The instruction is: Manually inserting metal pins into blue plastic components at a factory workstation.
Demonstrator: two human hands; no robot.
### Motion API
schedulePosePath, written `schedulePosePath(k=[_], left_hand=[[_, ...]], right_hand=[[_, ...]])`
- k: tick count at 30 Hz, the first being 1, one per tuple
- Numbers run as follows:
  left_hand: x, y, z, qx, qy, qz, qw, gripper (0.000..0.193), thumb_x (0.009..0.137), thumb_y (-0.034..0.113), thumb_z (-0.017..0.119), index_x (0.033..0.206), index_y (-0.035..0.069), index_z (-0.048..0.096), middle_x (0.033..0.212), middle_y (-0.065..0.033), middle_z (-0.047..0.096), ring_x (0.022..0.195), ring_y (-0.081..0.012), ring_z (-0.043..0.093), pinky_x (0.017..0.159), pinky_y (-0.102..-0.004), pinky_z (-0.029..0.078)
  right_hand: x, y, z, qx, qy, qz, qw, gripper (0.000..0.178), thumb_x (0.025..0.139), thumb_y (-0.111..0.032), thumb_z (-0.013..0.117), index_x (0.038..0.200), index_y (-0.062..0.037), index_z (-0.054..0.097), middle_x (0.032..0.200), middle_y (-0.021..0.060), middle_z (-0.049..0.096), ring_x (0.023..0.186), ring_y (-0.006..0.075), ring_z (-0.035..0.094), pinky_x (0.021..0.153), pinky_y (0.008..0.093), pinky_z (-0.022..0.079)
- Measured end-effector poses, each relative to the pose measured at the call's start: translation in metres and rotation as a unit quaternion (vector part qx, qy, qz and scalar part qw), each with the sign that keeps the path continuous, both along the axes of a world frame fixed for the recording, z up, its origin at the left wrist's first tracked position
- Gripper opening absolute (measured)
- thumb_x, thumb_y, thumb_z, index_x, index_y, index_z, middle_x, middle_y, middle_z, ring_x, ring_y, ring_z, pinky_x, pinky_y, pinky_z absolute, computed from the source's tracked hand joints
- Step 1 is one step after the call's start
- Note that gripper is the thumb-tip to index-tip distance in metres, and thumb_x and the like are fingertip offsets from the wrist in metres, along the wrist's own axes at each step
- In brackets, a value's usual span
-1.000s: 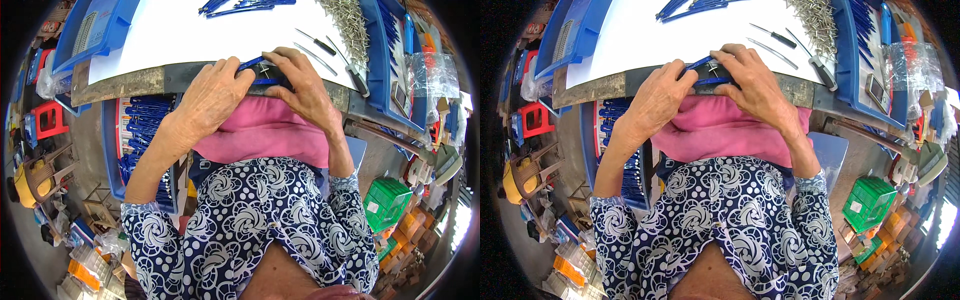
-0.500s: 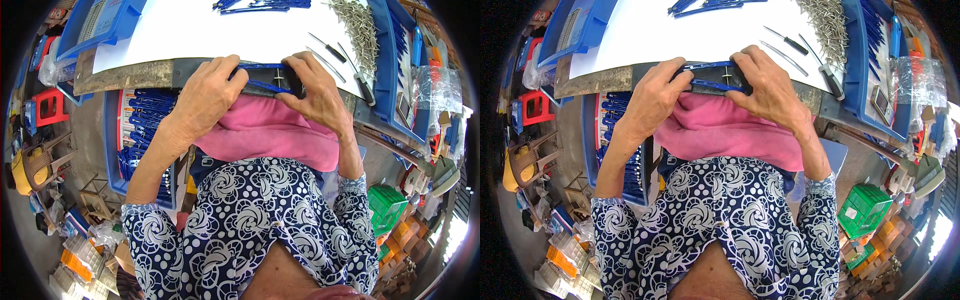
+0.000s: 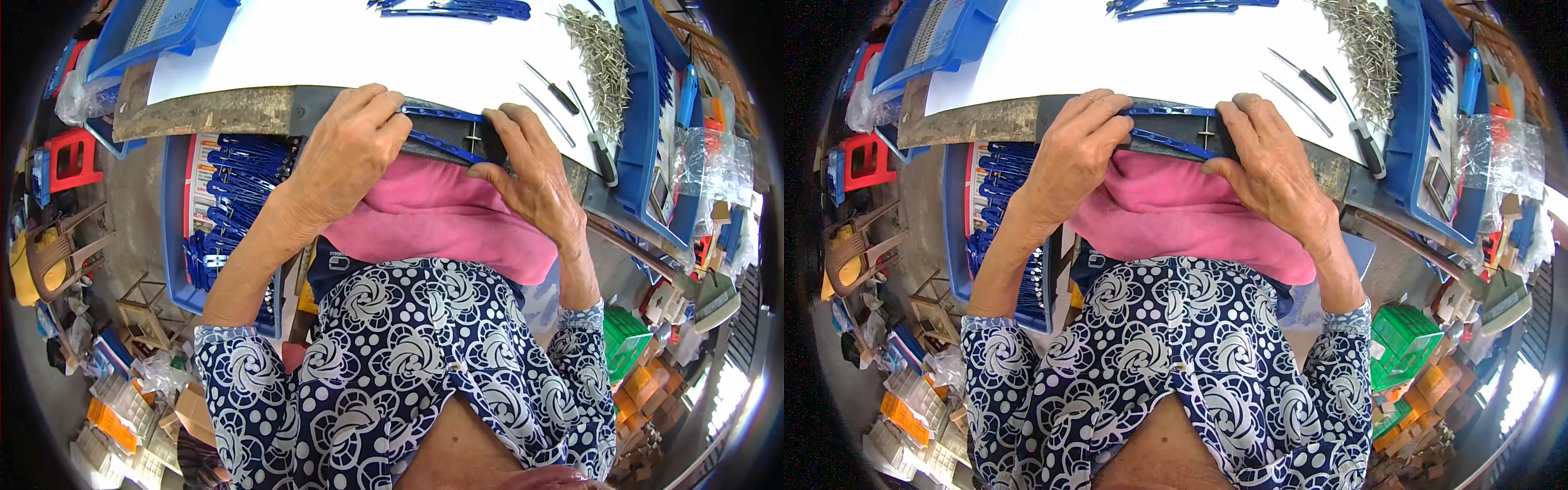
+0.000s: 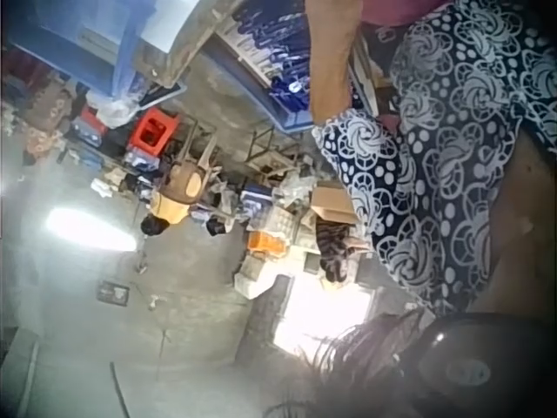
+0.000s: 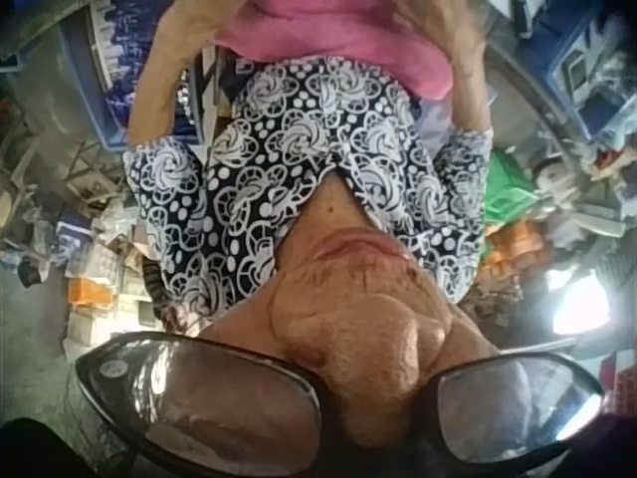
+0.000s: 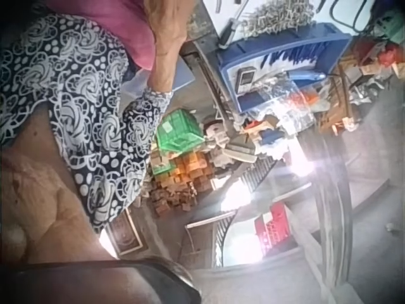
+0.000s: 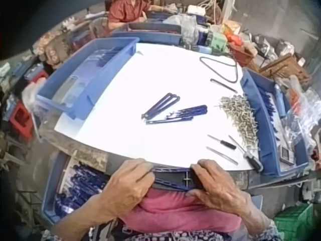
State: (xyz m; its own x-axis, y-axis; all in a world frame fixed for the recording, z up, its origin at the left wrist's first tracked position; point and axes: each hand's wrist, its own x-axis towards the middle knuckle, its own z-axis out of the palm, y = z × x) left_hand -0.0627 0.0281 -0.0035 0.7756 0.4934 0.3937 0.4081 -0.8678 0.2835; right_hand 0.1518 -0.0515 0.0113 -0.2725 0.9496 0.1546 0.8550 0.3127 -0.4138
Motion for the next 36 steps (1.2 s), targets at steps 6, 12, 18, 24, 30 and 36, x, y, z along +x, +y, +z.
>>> schedulePosePath(k=[6, 12, 18, 24, 30, 36], left_hand=[[-0.010, 0.012, -0.003, -0.054, -0.024, -0.020, 0.998, 0.007, 0.066, -0.002, 0.054, 0.073, -0.004, 0.053, 0.090, -0.0128, 0.056, 0.089, -0.0246, 0.053, 0.080, -0.0314, 0.045], [-0.058, 0.027, 0.012, -0.106, -0.024, 0.021, 0.994, 0.014, 0.063, -0.008, 0.053, 0.076, -0.004, 0.052, 0.092, -0.0134, 0.056, 0.088, -0.0292, 0.054, 0.075, -0.0344, 0.046], [-0.084, 0.030, 0.015, -0.111, -0.004, 0.065, 0.992, 0.013, 0.065, -0.006, 0.057, 0.077, -0.003, 0.053, 0.094, -0.0135, 0.058, 0.089, -0.0287, 0.055, 0.075, -0.0348, 0.046], [-0.022, 0.019, -0.004, -0.048, -0.055, -0.083, 0.994, 0.010, 0.064, 0.000, 0.055, 0.071, -0.003, 0.049, 0.089, -0.0127, 0.053, 0.086, -0.0269, 0.052, 0.076, -0.0324, 0.044], [-0.018, 0.019, -0.010, -0.031, -0.071, -0.081, 0.994, 0.009, 0.063, -0.001, 0.053, 0.071, -0.003, 0.050, 0.088, -0.0131, 0.053, 0.087, -0.0264, 0.052, 0.078, -0.0329, 0.045], [-0.093, 0.029, 0.008, -0.043, -0.020, 0.079, 0.996, 0.010, 0.068, -0.005, 0.058, 0.078, -0.003, 0.055, 0.090, -0.0144, 0.059, 0.091, -0.0309, 0.055, 0.080, -0.0372, 0.045]], right_hand=[[-0.011, 0.005, -0.011, 0.011, 0.018, -0.002, 1.000, 0.059, 0.067, -0.025, 0.068, 0.113, 0.0026, 0.044, 0.106, 0.0207, 0.045, 0.094, 0.0365, 0.048, 0.080, 0.0385, 0.043], [-0.052, 0.039, -0.019, 0.051, 0.061, 0.055, 0.995, 0.054, 0.067, -0.024, 0.068, 0.105, 0.0067, 0.045, 0.096, 0.0196, 0.045, 0.087, 0.0336, 0.047, 0.075, 0.0381, 0.042], [-0.067, 0.062, -0.022, 0.090, 0.101, 0.128, 0.983, 0.043, 0.067, -0.020, 0.069, 0.093, 0.0041, 0.045, 0.086, 0.0164, 0.043, 0.081, 0.0298, 0.044, 0.071, 0.0365, 0.039], [-0.012, 0.008, -0.004, 0.005, 0.016, -0.003, 1.000, 0.050, 0.066, -0.018, 0.072, 0.105, 0.0024, 0.049, 0.100, 0.0188, 0.048, 0.087, 0.0338, 0.050, 0.074, 0.0372, 0.043], [-0.020, 0.000, -0.009, 0.041, -0.009, -0.044, 0.998, 0.052, 0.062, -0.017, 0.073, 0.104, 0.0022, 0.050, 0.098, 0.0169, 0.049, 0.087, 0.0333, 0.050, 0.073, 0.0382, 0.043], [-0.088, 0.054, -0.027, 0.109, 0.080, 0.086, 0.987, 0.038, 0.064, -0.020, 0.070, 0.084, 0.0021, 0.047, 0.079, 0.0140, 0.042, 0.073, 0.0269, 0.043, 0.067, 0.0349, 0.037]])
